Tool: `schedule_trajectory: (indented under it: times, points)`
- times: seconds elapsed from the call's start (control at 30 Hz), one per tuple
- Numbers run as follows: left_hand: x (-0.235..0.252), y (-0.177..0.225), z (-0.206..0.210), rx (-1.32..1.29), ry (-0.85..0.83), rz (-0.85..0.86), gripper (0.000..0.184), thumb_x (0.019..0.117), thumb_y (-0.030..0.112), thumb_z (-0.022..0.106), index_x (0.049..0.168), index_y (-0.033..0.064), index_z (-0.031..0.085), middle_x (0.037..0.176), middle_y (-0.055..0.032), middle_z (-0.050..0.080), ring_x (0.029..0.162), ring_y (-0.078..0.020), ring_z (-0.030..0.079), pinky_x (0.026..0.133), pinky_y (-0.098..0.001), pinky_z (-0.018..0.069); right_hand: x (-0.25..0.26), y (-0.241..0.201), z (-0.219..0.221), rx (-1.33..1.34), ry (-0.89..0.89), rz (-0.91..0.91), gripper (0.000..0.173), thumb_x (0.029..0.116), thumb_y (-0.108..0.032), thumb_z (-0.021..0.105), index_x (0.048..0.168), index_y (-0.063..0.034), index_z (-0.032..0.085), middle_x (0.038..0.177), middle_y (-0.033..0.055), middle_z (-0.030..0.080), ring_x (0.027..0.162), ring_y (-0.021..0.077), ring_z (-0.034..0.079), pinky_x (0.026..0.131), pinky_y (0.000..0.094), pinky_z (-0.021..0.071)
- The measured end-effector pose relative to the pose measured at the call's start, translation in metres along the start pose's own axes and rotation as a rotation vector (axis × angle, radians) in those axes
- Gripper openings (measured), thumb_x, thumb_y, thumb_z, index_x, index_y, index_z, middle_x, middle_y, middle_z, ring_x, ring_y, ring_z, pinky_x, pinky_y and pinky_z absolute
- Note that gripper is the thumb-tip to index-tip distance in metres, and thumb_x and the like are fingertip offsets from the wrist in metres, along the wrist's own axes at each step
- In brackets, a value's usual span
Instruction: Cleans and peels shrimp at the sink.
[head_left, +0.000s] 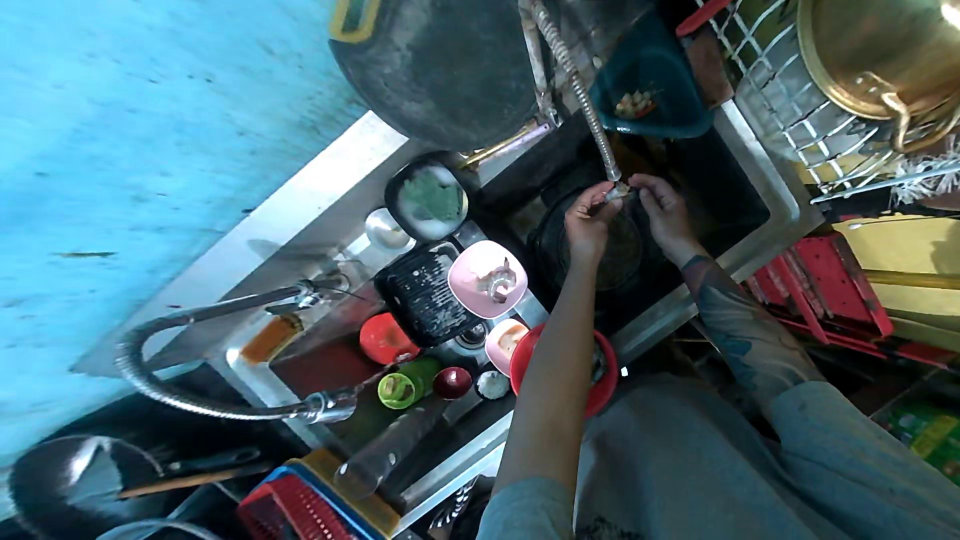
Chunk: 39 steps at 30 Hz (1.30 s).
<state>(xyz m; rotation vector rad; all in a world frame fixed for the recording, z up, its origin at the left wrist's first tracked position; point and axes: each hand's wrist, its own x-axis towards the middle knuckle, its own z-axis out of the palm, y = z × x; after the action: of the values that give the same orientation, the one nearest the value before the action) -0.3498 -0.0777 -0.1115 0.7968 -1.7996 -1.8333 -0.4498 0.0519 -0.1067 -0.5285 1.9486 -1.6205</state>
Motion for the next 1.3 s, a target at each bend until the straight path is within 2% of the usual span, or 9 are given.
schedule_trajectory:
  times: [0.27, 0.43, 0.7, 0.8, 0.9, 0.97, 1.07, 1.17, 1.3]
  points:
    - [-0.006, 0.0, 0.0, -0.059, 0.003, 0.019, 0.03, 0.0886, -0.002, 0.076, 0.118, -0.0016, 0.071, 0.109, -0.0119, 0.074, 0.099, -0.0199, 0.072, 0.089, -0.0357, 0.0616, -0.004, -0.005, 0.002, 0.009, -0.013, 0.002, 0.032, 0.1101, -0.017, 0.046, 0.135, -0.0059, 0.063, 0.136, 0.0064, 0.065, 0.129, 0.015, 0.06, 0.11, 0.0346, 0.0495]
    - [-0.008, 0.002, -0.003, -0.068, 0.026, 0.018, 0.03, 0.0884, -0.001, 0.077, 0.117, -0.0029, 0.069, 0.109, -0.0116, 0.074, 0.099, -0.0187, 0.072, 0.09, -0.0351, 0.0607, -0.004, -0.007, 0.006, -0.002, -0.023, -0.015, 0.032, 0.1094, -0.017, 0.048, 0.134, -0.003, 0.062, 0.136, 0.0089, 0.065, 0.128, 0.0159, 0.06, 0.11, 0.0346, 0.0496]
    - [-0.006, 0.005, -0.001, -0.085, 0.037, -0.029, 0.033, 0.0885, 0.0, 0.077, 0.12, -0.0028, 0.068, 0.11, -0.0124, 0.073, 0.1, -0.0193, 0.071, 0.091, -0.035, 0.0604, -0.003, -0.008, 0.006, -0.074, -0.012, -0.016, 0.033, 0.109, -0.019, 0.049, 0.136, -0.0069, 0.063, 0.139, 0.0055, 0.064, 0.13, 0.0135, 0.058, 0.112, 0.0341, 0.0481]
    - [-0.004, 0.007, 0.003, -0.107, 0.03, -0.04, 0.035, 0.0884, -0.001, 0.076, 0.122, -0.0033, 0.067, 0.111, -0.013, 0.073, 0.1, -0.0194, 0.071, 0.09, -0.0346, 0.0604, -0.002, -0.008, 0.005, -0.151, -0.012, -0.063, 0.036, 0.1082, -0.024, 0.052, 0.14, -0.0117, 0.062, 0.143, 0.0049, 0.061, 0.133, 0.0146, 0.056, 0.114, 0.036, 0.0464]
    - [-0.003, 0.011, 0.006, -0.11, 0.015, -0.041, 0.034, 0.088, -0.002, 0.077, 0.12, -0.0036, 0.067, 0.108, -0.0119, 0.073, 0.098, -0.0183, 0.072, 0.09, -0.0338, 0.0606, -0.001, -0.009, 0.005, -0.24, -0.049, -0.117, 0.044, 0.1068, -0.031, 0.055, 0.149, -0.0163, 0.056, 0.152, 0.0041, 0.054, 0.143, 0.0177, 0.048, 0.12, 0.0406, 0.0389]
    - [-0.003, 0.011, 0.004, -0.093, 0.007, -0.045, 0.034, 0.0886, 0.0, 0.077, 0.121, -0.0035, 0.067, 0.109, -0.012, 0.074, 0.099, -0.0182, 0.072, 0.09, -0.0339, 0.0603, 0.002, -0.007, 0.005, -0.274, -0.051, -0.152, 0.046, 0.1064, -0.032, 0.056, 0.15, -0.0165, 0.055, 0.152, 0.0043, 0.054, 0.143, 0.0187, 0.047, 0.121, 0.042, 0.0375]
    - [-0.004, 0.008, 0.0, -0.07, 0.003, -0.067, 0.037, 0.0896, 0.001, 0.076, 0.126, -0.0027, 0.066, 0.112, -0.0127, 0.072, 0.101, -0.019, 0.071, 0.091, -0.0344, 0.0607, 0.005, -0.005, 0.004, -0.221, -0.052, -0.168, 0.042, 0.1091, -0.021, 0.047, 0.148, -0.0097, 0.054, 0.15, 0.006, 0.056, 0.141, 0.0172, 0.05, 0.12, 0.039, 0.0405]
    - [-0.004, 0.007, -0.003, -0.066, -0.012, -0.098, 0.042, 0.0921, 0.003, 0.074, 0.132, -0.0018, 0.063, 0.116, -0.0134, 0.072, 0.104, -0.0202, 0.071, 0.093, -0.0357, 0.0604, 0.004, -0.005, 0.004, -0.055, -0.02, -0.121, 0.04, 0.1109, -0.013, 0.038, 0.146, -0.0009, 0.053, 0.143, 0.011, 0.061, 0.133, 0.0178, 0.058, 0.114, 0.0368, 0.0477]
    - [-0.003, 0.011, -0.001, -0.075, -0.025, -0.14, 0.04, 0.0953, 0.006, 0.071, 0.134, -0.0005, 0.063, 0.12, -0.0138, 0.071, 0.109, -0.0208, 0.07, 0.095, -0.0374, 0.0592, -0.001, -0.002, 0.002, 0.088, 0.063, -0.016, 0.04, 0.1124, -0.016, 0.034, 0.145, -0.002, 0.053, 0.138, 0.0097, 0.064, 0.127, 0.0187, 0.061, 0.107, 0.0381, 0.0505]
